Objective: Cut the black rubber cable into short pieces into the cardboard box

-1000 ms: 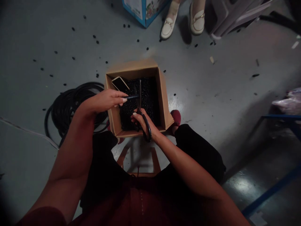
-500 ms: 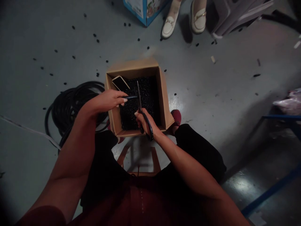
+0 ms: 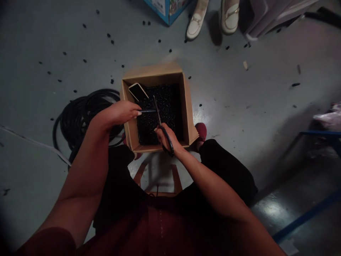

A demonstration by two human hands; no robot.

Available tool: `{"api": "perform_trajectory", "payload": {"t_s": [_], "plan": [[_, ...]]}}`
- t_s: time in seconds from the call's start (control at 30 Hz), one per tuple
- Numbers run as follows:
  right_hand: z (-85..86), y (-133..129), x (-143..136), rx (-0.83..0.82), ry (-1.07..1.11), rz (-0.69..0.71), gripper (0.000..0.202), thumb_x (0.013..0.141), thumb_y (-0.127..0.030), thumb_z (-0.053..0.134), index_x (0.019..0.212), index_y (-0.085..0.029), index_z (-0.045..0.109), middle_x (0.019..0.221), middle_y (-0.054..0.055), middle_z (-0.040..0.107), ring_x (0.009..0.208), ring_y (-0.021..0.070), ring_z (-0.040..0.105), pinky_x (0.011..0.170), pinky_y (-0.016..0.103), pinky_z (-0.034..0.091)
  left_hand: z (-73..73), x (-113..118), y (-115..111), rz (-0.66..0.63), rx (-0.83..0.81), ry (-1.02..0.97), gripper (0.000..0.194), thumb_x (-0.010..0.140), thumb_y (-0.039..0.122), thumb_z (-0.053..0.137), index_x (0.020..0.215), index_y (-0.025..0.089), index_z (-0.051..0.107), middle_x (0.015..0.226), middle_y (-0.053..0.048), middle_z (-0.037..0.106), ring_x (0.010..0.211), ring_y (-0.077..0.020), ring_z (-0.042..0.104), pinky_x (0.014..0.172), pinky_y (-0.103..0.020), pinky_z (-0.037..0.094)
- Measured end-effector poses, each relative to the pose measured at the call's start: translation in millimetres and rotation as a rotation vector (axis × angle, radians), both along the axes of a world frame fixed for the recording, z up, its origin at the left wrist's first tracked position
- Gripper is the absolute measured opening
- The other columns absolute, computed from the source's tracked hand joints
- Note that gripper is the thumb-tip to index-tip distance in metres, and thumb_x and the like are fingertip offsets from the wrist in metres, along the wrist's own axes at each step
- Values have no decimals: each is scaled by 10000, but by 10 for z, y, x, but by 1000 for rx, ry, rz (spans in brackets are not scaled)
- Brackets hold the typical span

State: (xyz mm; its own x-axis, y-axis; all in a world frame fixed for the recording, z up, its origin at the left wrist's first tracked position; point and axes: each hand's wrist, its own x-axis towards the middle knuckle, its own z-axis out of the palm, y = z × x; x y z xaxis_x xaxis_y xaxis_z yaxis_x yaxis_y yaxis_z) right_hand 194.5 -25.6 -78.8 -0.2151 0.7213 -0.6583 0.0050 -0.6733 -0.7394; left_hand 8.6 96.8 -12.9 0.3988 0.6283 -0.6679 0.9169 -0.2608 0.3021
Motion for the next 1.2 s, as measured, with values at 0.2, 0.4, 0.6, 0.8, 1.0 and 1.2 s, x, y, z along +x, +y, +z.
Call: {"api": "perform_trajectory", "payload": {"t_s": [0.2, 0.4, 0.6, 0.8, 1.0, 1.2], "plan": [[-29, -100, -106, -123, 67, -57, 273, 744, -433, 594, 869, -240, 447, 621, -80, 454, 476, 87, 409, 420, 218, 338, -62, 61, -31, -55, -8, 80, 319, 932, 291, 483, 1016, 157, 759, 1050, -121, 756, 962, -229, 662, 796, -269, 455], [-104, -209, -184, -279, 119, -150, 355, 698, -427, 660, 834, -241, 390, 547, -98, 438, 396, 62, 352, 365, 187, 244, 18, 160, -57, -58, -6, 240, 361, 918, 235, 471, 1105, 102, 750, 1116, -187, 737, 1032, -298, 671, 820, -320, 477], [-203, -208, -179, -299, 146, -160, 350, 760, -479, 632, 893, -245, 408, 564, -79, 555, 403, 87, 444, 378, 200, 380, 32, 110, -36, 3, 55, 197, 365, 939, 253, 448, 1138, 133, 729, 1119, -164, 739, 1032, -284, 679, 830, -323, 481], [-72, -114, -158, -290, 247, -165, 403, 807, -545, 634, 1026, -254, 460, 677, -54, 629, 501, 113, 562, 466, 234, 491, 75, -20, 23, 133, 169, -16, 367, 934, 266, 443, 1143, 148, 720, 1143, -117, 735, 1044, -230, 657, 884, -295, 468], [28, -45, -98, -191, 226, -157, 397, 766, -475, 670, 1057, -240, 537, 762, -33, 627, 637, 130, 609, 572, 261, 513, 159, -65, 51, 159, 112, -197, 369, 910, 267, 437, 1096, 147, 731, 1056, -92, 745, 971, -203, 649, 857, -281, 465], [55, -26, -86, -112, 184, -120, 410, 750, -451, 691, 1069, -228, 563, 874, 12, 669, 768, 164, 640, 678, 301, 514, 181, -5, 36, 154, 58, -222, 393, 892, 274, 427, 1096, 142, 734, 1033, -85, 744, 972, -203, 645, 867, -293, 468]]}}
